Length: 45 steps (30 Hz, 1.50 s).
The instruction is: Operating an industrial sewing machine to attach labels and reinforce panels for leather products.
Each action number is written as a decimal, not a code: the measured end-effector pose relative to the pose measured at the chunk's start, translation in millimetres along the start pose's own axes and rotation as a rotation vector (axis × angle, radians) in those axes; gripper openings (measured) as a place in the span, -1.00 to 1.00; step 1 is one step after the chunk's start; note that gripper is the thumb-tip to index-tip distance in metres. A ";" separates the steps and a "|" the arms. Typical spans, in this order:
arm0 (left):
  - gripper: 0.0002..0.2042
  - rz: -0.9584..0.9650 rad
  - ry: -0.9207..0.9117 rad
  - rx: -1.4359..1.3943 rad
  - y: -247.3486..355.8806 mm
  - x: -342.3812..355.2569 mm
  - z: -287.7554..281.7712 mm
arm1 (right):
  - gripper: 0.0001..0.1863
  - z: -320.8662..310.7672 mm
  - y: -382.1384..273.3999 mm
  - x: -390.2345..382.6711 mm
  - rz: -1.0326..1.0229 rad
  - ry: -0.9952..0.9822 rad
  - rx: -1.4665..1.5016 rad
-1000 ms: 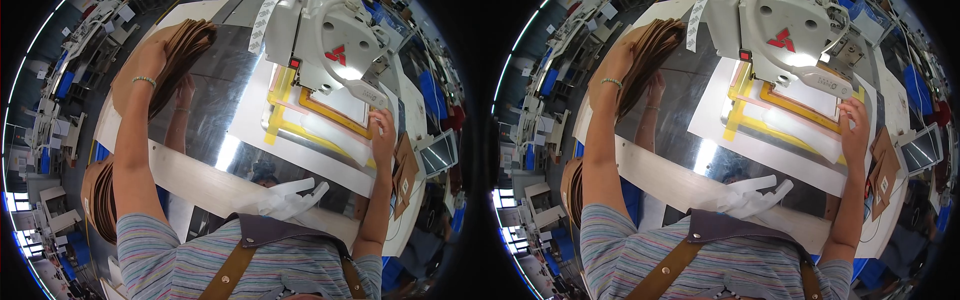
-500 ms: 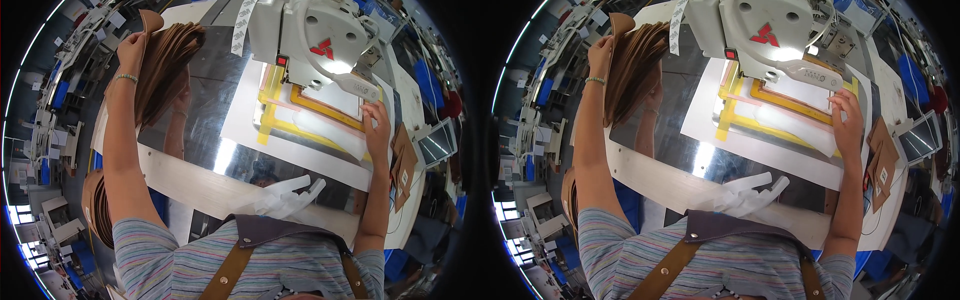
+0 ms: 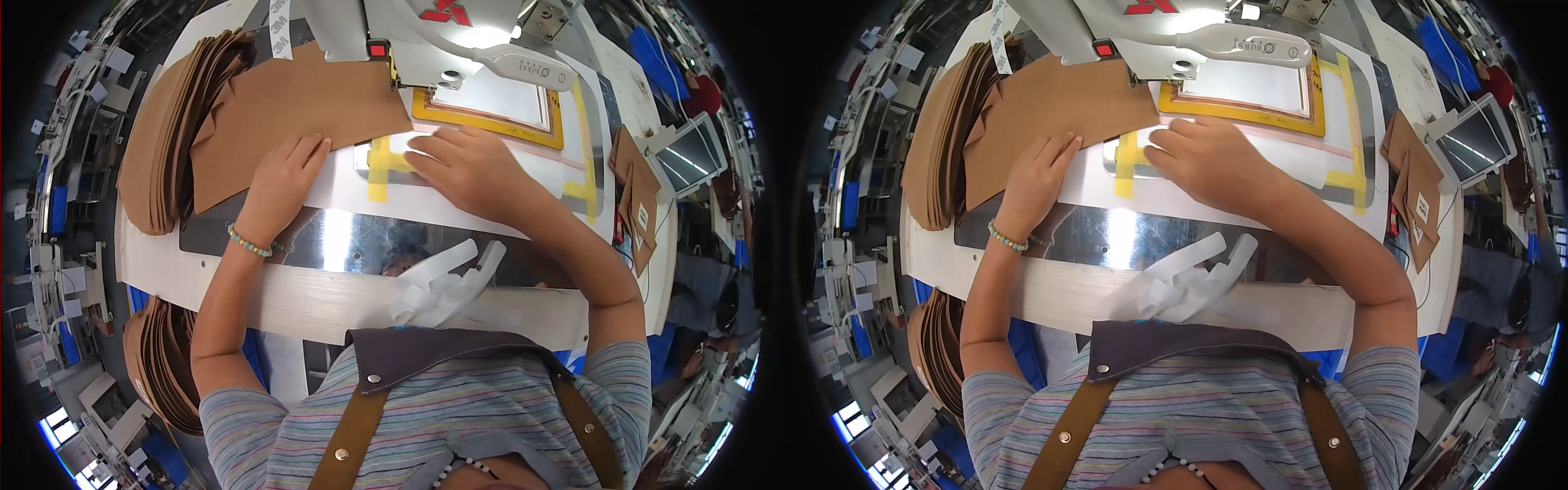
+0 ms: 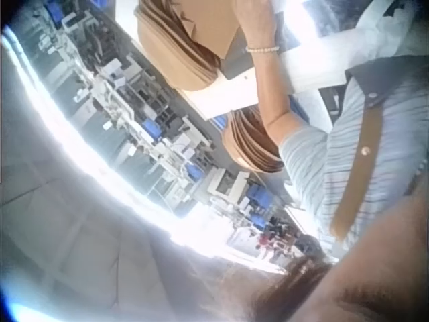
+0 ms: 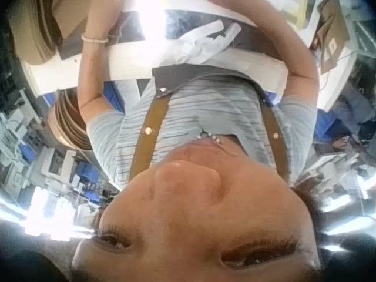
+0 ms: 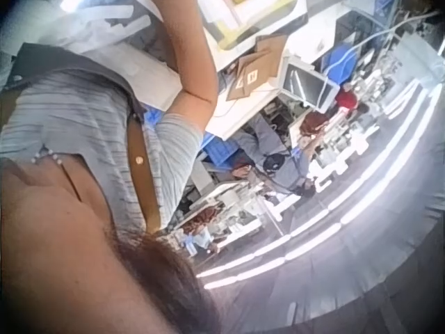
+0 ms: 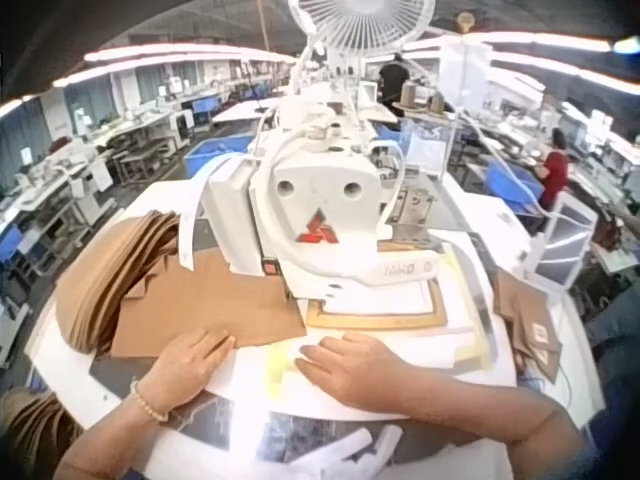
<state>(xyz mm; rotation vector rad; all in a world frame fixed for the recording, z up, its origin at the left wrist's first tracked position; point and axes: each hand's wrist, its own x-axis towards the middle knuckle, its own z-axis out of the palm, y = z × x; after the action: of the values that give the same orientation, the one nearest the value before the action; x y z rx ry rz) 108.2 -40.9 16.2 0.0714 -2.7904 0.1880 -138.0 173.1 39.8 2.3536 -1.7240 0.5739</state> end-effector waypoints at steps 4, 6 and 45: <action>-0.61 -0.111 0.002 -0.001 -3.1 -20.5 -4.9 | -0.79 36.7 2.7 31.1 -0.079 0.114 -0.285; -0.61 -0.161 -0.022 0.040 -13.3 -40.4 -9.6 | -0.79 49.1 7.5 38.5 -0.059 0.071 -0.316; -0.71 0.279 0.093 -0.086 -5.8 93.6 43.4 | -0.87 -58.3 82.8 -177.4 0.289 0.018 -0.619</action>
<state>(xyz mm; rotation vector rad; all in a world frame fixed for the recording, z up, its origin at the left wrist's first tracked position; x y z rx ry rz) 6.2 -55.1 8.2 -0.3402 -2.7013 0.1351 -274.0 323.4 14.5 1.6867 -1.8983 0.0659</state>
